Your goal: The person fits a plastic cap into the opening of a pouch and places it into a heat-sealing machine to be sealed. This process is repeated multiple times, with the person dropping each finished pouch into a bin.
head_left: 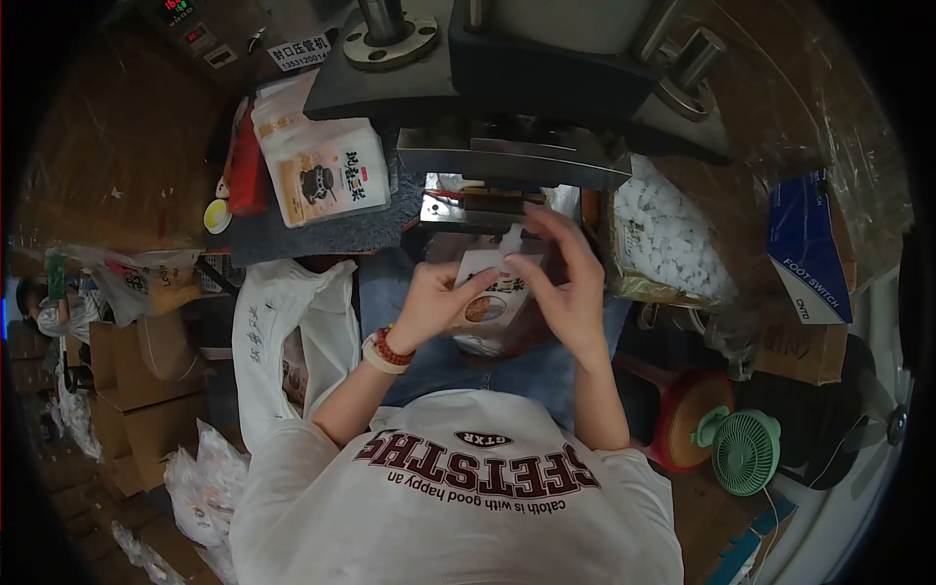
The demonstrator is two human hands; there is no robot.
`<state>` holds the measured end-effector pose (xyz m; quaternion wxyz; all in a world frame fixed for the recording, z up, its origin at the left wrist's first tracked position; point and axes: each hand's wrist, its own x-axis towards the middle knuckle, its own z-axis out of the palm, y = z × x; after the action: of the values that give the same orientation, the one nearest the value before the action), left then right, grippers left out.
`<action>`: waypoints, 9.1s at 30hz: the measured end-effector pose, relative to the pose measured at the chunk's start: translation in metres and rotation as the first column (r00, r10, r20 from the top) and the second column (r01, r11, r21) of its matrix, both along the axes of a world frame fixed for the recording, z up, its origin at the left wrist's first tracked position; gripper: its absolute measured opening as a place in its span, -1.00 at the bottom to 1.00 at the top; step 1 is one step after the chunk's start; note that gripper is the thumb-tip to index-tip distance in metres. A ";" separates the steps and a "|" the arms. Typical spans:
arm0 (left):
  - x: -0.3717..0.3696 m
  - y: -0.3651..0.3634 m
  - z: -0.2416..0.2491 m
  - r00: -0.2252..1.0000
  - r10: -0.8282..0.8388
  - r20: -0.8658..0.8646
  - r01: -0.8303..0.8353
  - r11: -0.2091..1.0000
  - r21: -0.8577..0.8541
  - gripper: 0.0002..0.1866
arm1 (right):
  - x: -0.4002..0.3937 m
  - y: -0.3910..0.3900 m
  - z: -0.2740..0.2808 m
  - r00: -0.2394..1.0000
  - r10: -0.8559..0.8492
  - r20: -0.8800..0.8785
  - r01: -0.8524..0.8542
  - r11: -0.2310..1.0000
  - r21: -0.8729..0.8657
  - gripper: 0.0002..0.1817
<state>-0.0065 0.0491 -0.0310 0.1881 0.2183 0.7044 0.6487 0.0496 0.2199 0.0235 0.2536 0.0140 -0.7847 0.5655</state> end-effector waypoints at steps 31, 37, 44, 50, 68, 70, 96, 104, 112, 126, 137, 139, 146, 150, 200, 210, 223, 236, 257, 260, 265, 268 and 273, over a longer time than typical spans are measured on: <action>-0.024 -0.073 0.008 0.751 0.161 -0.640 -0.395 0.887 -0.241 -0.55 | 0.015 0.032 0.017 0.965 -0.261 0.010 0.251 0.939 0.234 -0.80; -0.003 -0.039 0.045 0.512 -0.065 -0.857 -0.335 0.903 -0.269 -0.60 | 0.011 -0.005 0.008 0.968 0.234 -0.086 -0.175 0.883 0.437 -0.66; 0.000 -0.009 0.020 0.932 -0.112 -0.344 0.086 0.992 -0.090 -0.82 | 0.008 0.011 0.001 0.997 -0.030 0.071 0.010 0.963 0.268 -0.64; -0.038 0.027 -0.009 0.877 0.004 0.481 -0.117 0.972 0.205 -0.75 | 0.009 0.068 0.006 0.854 -0.519 -0.042 0.473 0.740 0.477 -0.73; -0.060 -0.095 -0.018 0.678 -0.226 -0.699 -0.436 0.642 -0.631 -0.26 | 0.015 0.038 -0.009 0.994 -0.104 -0.012 0.085 0.865 -0.494 -0.74; -0.049 -0.096 -0.019 0.612 -0.168 -0.773 -0.503 0.672 -0.543 -0.36 | 0.018 0.024 -0.009 1.000 0.006 -0.022 -0.017 0.831 -0.557 -0.63; 0.006 -0.025 0.048 0.550 -0.155 -0.820 -0.273 0.895 -0.352 -0.62 | 0.018 0.009 0.017 0.974 0.201 -0.104 -0.120 0.848 0.517 -0.67; -0.012 -0.005 -0.005 0.966 -0.259 0.018 0.249 0.903 -0.350 -0.80 | 0.003 0.021 0.002 0.999 0.021 -0.046 0.000 0.903 0.430 -0.47; -0.050 0.028 -0.008 0.838 -0.083 0.540 -0.044 0.975 0.219 -0.72 | 0.008 0.100 -0.014 0.777 -0.629 -0.011 0.409 0.491 0.769 -0.67; -0.076 -0.081 -0.020 0.552 -0.241 -0.798 -0.667 0.446 -0.597 -0.14 | 0.003 0.099 -0.030 0.831 -0.546 0.105 0.451 0.772 0.448 -0.64; -0.019 -0.062 0.015 0.750 0.145 -0.645 -0.380 0.893 -0.241 -0.56 | 0.003 -0.013 -0.003 0.975 0.143 -0.169 -0.149 0.989 -0.022 -0.69; -0.009 -0.047 0.034 0.652 0.068 -0.755 -0.251 0.959 -0.130 -0.57 | -0.003 -0.021 -0.007 0.952 0.258 -0.162 -0.242 0.963 0.116 -0.68; -0.005 -0.023 0.031 0.903 -0.107 -0.416 0.072 0.992 -0.100 -0.81 | 0.008 0.002 0.001 0.975 0.218 0.039 -0.218 0.976 0.001 -0.65; -0.019 0.011 -0.019 0.955 -0.090 0.282 0.068 0.994 0.089 -0.76 | 0.002 0.017 -0.011 0.981 -0.193 0.016 0.189 0.972 0.138 -0.63; -0.049 0.035 -0.006 0.848 -0.045 0.528 -0.088 0.971 0.224 -0.70 | 0.011 0.091 -0.016 0.798 -0.600 -0.055 0.452 0.536 0.713 -0.70; -0.072 -0.028 0.014 0.751 0.111 -0.651 -0.525 0.698 -0.487 -0.33 | 0.005 0.102 -0.036 0.786 -0.611 0.093 0.478 0.696 0.536 -0.80; -0.020 -0.064 0.015 0.642 0.117 -0.757 -0.456 0.853 -0.254 -0.50 | 0.004 -0.005 0.011 0.967 0.009 -0.256 0.126 0.853 0.506 -0.72; -0.009 -0.015 0.006 0.985 -0.166 0.037 0.169 0.945 -0.281 -0.82 | 0.007 0.013 0.003 1.000 0.019 0.010 -0.021 0.874 0.486 -0.58; -0.084 -0.026 0.000 0.778 0.174 -0.604 -0.545 0.665 -0.511 -0.42 | 0.009 0.104 -0.038 0.837 -0.547 0.022 0.363 0.584 0.727 -0.72; -0.085 -0.074 -0.015 0.509 -0.123 -0.852 -0.788 0.331 -0.519 -0.20 | 0.009 0.084 -0.024 0.853 -0.521 0.019 0.487 0.809 0.329 -0.72; -0.053 -0.100 -0.027 0.624 -0.171 -0.762 -0.474 0.693 -0.543 -0.34 | 0.015 0.040 -0.006 1.000 -0.002 0.000 0.002 0.870 -0.493 -0.67; -0.035 -0.090 -0.012 0.715 0.046 -0.698 -0.466 0.776 -0.426 -0.48 | 0.014 0.009 0.004 0.982 0.184 -0.048 -0.180 0.816 -0.549 -0.68; -0.011 -0.049 0.026 0.591 0.069 -0.804 -0.335 0.927 -0.167 -0.56 | -0.004 -0.018 -0.012 0.969 0.248 0.006 -0.247 0.966 -0.070 -0.70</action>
<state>-0.0175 0.0006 -0.0046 -0.1841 0.3660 0.8250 0.3893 0.0459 0.2020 0.0115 0.1758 0.0990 -0.7586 0.6196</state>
